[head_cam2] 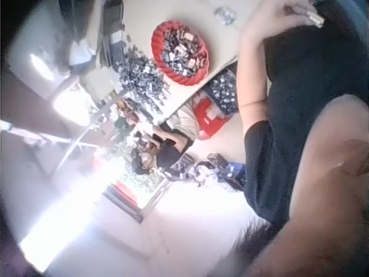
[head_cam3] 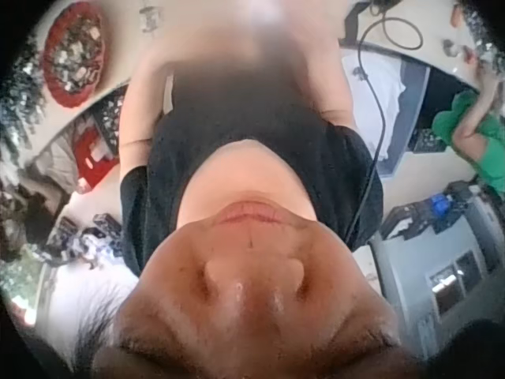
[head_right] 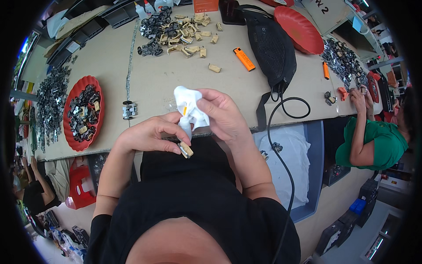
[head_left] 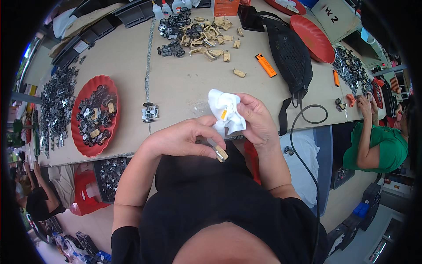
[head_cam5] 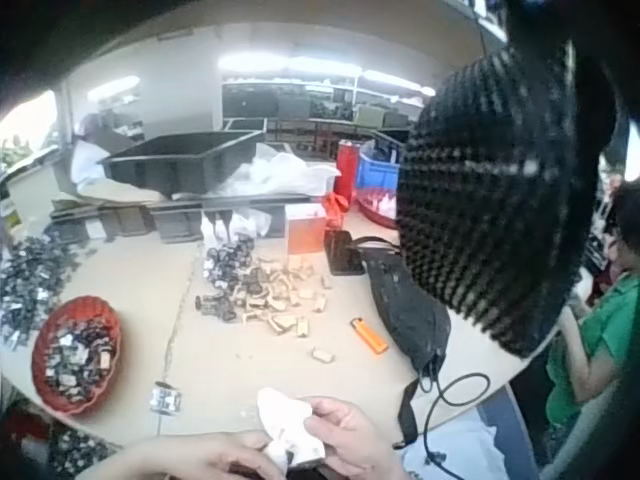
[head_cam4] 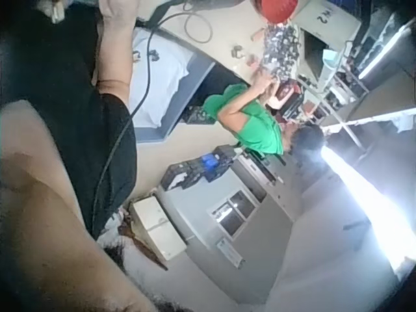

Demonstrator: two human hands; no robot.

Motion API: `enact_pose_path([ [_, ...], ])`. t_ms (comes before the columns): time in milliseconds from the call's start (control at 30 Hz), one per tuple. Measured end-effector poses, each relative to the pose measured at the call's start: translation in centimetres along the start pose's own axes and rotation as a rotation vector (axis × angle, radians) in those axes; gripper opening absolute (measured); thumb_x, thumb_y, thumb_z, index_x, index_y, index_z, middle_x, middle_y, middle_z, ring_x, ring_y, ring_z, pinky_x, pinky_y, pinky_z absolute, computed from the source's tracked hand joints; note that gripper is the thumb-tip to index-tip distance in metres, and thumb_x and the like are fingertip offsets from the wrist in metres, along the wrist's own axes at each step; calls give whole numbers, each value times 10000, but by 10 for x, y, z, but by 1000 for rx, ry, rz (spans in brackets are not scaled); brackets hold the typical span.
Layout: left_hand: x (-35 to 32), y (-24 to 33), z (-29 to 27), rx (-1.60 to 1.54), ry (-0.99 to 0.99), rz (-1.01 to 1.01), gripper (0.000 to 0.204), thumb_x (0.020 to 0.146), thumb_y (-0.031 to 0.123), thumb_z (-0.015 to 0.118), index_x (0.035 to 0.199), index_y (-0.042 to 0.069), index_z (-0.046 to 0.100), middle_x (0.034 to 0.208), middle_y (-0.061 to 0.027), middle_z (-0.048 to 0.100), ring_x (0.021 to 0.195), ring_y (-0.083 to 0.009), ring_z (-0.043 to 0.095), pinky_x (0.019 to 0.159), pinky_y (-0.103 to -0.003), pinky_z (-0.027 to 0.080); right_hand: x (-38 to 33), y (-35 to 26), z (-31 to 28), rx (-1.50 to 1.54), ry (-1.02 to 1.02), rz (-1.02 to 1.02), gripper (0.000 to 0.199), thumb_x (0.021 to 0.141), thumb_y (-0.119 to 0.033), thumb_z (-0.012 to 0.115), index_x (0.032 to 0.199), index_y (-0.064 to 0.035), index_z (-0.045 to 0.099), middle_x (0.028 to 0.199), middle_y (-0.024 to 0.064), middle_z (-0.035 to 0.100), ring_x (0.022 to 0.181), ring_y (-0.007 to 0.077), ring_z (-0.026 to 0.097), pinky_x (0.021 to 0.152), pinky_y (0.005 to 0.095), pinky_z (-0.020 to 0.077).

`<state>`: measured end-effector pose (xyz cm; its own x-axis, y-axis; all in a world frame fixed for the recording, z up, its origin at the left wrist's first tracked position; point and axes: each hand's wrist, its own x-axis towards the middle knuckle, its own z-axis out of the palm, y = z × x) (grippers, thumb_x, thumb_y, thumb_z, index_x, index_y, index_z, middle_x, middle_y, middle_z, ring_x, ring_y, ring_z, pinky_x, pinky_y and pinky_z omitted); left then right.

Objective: Applying glue to plastic components and assembling them on a manufacturing workbench.

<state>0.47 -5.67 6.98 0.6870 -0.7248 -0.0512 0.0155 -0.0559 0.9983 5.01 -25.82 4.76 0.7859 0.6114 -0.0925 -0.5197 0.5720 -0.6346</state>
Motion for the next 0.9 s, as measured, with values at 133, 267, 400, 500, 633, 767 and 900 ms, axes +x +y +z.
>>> enact_pose_path([
  [133, -1, -4, -4, -9, -79, -94, 246, 724, 62, 720, 959, 39, 655, 1050, -71, 525, 1005, -203, 497, 868, -307, 404, 3, 1, 1, -168, -157, 8, 173, 818, -66, 628, 964, 23, 599, 995, 65, 581, 896, 125, 567, 779, 247, 472],
  [267, -4, -13, -2, 106, -69, 34, 209, 768, 81, 688, 968, 41, 641, 1072, -74, 493, 967, -169, 513, 778, -261, 436, 7, 0, -2, -248, -99, -85, 177, 848, -87, 595, 980, 31, 585, 965, 75, 602, 873, 136, 590, 775, 255, 483],
  [400, -10, -16, -1, 57, -60, 25, 219, 755, 84, 701, 964, 46, 649, 1025, -67, 503, 962, -177, 508, 793, -272, 427, 14, -16, -9, -124, 126, -202, 192, 873, -86, 552, 1013, 45, 570, 930, 83, 621, 851, 147, 610, 758, 266, 497],
  [500, -12, -17, 1, -26, 3, 4, 231, 730, 89, 723, 949, 49, 661, 991, -64, 521, 967, -195, 496, 838, -292, 402, 11, -12, -11, -261, 124, -107, 182, 861, -67, 563, 1009, 39, 583, 901, 67, 619, 808, 117, 602, 716, 244, 493],
  [633, -9, -18, -3, 34, -58, -11, 226, 749, 74, 703, 966, 44, 645, 1048, -64, 486, 970, -179, 502, 814, -273, 428, 5, 7, 5, -345, -24, -24, 128, 847, -62, 588, 954, 9, 591, 840, 35, 604, 721, 70, 574, 630, 204, 477],
  [767, -10, -17, -1, 7, -66, 47, 229, 755, 67, 696, 976, 46, 639, 1069, -63, 471, 972, -172, 501, 805, -261, 432, 9, -1, -2, -344, 132, -189, 134, 847, -93, 602, 947, -5, 586, 860, 41, 602, 721, 76, 573, 622, 200, 457],
  [900, -28, -19, -7, 25, 94, -11, 237, 712, 56, 723, 940, 44, 657, 1048, -67, 517, 1019, -205, 480, 886, -307, 386, 3, -52, -31, -1285, 493, -361, 270, 849, -157, 598, 1054, 16, 570, 903, 100, 605, 737, 185, 589, 661, 283, 465],
])
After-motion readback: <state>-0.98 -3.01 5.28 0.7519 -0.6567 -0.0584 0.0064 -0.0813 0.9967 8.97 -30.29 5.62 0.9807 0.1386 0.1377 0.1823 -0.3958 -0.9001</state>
